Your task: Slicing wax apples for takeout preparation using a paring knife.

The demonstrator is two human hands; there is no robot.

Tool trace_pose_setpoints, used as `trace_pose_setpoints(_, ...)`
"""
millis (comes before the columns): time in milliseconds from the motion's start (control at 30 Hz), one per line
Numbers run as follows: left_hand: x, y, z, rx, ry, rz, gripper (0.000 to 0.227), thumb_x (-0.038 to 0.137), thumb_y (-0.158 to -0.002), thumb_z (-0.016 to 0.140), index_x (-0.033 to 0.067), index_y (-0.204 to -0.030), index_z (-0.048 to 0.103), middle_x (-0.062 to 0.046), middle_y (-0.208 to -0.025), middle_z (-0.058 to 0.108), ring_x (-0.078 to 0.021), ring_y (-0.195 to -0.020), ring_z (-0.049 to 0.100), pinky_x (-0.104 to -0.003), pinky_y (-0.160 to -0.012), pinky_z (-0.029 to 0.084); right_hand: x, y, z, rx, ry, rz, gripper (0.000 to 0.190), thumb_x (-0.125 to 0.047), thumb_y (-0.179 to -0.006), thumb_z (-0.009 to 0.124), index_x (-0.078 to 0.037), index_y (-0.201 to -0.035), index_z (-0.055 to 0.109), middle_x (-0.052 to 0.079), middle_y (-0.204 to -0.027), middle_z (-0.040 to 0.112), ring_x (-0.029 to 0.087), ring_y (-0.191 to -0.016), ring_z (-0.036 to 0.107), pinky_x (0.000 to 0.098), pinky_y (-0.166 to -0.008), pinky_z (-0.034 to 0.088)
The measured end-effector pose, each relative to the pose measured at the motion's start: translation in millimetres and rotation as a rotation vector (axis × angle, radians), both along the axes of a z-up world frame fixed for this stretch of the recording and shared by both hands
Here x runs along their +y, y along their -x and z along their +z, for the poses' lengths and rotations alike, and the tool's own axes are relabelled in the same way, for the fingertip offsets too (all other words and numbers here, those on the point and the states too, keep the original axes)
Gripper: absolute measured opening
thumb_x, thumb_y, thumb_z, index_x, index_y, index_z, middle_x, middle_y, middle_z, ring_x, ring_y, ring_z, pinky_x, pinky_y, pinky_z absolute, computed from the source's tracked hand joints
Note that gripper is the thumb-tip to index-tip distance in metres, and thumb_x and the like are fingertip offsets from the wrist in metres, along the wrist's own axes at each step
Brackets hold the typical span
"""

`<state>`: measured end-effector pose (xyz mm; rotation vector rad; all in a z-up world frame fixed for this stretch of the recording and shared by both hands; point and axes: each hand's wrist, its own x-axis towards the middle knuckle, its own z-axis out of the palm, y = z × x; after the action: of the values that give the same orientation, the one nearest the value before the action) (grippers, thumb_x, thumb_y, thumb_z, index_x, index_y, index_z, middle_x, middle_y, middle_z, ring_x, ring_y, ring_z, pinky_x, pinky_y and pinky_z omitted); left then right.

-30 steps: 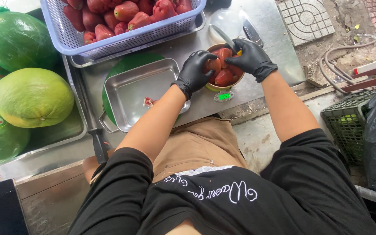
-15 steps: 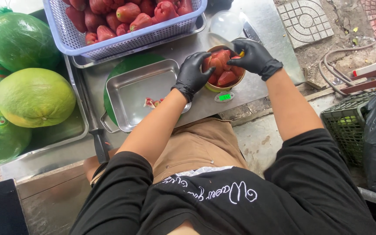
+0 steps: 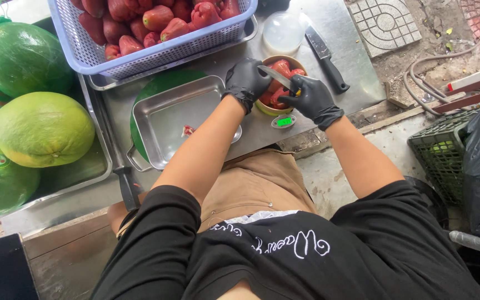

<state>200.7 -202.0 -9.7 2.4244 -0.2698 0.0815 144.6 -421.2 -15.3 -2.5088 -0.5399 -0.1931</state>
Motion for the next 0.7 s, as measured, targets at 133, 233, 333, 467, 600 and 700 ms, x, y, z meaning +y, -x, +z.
trace_pose_setpoints(133, 16.1, 7.6, 7.0, 0.035, 0.083, -0.015, 0.033, 0.043, -0.078, 0.079, 0.0135, -0.094, 0.079, -0.014, -0.097, 0.075, -0.0328, -0.09, 0.072, -0.042, -0.083, 0.056, -27.2, 0.8, 5.3, 0.052, -0.306, -0.027, 0.031, -0.032, -0.091, 0.086, -0.006, -0.094, 0.069, 0.006, -0.089, 0.072, 0.015, -0.08, 0.069, 0.0307, -0.075, 0.056)
trace_pose_setpoints(233, 19.5, 15.2, 10.1, 0.106, 0.137, 0.022, 0.032, 0.043, -0.084, 0.077, 0.0161, -0.102, 0.079, -0.016, -0.099, 0.075, -0.0325, -0.093, 0.073, -0.041, -0.086, 0.056, -43.6, -4.1, 0.0, 0.125, -0.378, -0.253, 0.025, -0.027, -0.094, 0.085, -0.006, -0.102, 0.074, 0.003, -0.087, 0.069, 0.01, -0.078, 0.061, 0.0283, -0.072, 0.052)
trace_pose_setpoints(333, 21.2, 17.9, 2.1, 0.085, 0.126, -0.01, 0.034, 0.042, -0.083, 0.079, 0.0147, -0.104, 0.079, -0.016, -0.102, 0.076, -0.0324, -0.094, 0.072, -0.041, -0.088, 0.055, -48.6, -9.8, -8.7, 0.176, -0.466, -0.301, 0.023, -0.023, -0.096, 0.08, -0.007, -0.112, 0.075, 0.001, -0.088, 0.07, 0.007, -0.081, 0.062, 0.0249, -0.077, 0.052)
trace_pose_setpoints(467, 37.6, 15.0, -17.3, -0.191, 0.262, -0.022, 0.032, 0.034, -0.085, 0.08, 0.0078, -0.104, 0.078, -0.017, -0.107, 0.075, -0.0332, -0.101, 0.071, -0.04, -0.091, 0.054, -52.1, -4.6, -5.5, 0.116, -0.718, -0.183, 0.032, -0.012, -0.103, 0.08, -0.004, -0.124, 0.058, -0.001, -0.107, 0.067, 0.004, -0.096, 0.058, 0.0216, -0.086, 0.049)
trace_pose_setpoints(600, 93.7, 30.8, -2.7, -0.181, 0.403, -0.025, 0.023, 0.022, -0.095, 0.074, 0.0046, -0.11, 0.077, -0.014, -0.109, 0.076, -0.0266, -0.101, 0.074, -0.036, -0.091, 0.056, -70.9, 12.7, -14.8, 0.056, -0.76, -0.164, 0.054, -0.001, -0.106, 0.075, -0.006, -0.148, 0.042, -0.001, -0.104, 0.056, 0.005, -0.092, 0.054, 0.021, -0.083, 0.049)
trace_pose_setpoints(700, 151.3, 62.9, 7.8, -0.151, 0.387, 0.006, 0.022, 0.02, -0.101, 0.07, 0.0049, -0.116, 0.075, -0.012, -0.112, 0.076, -0.0226, -0.104, 0.073, -0.033, -0.092, 0.055, -72.1, 30.5, -5.2, 0.438, -1.037, -0.279, 0.053, 0.001, -0.094, 0.064, -0.013, -0.137, 0.035, -0.002, -0.095, 0.057, 0.005, -0.063, 0.049, 0.0219, -0.051, 0.04)
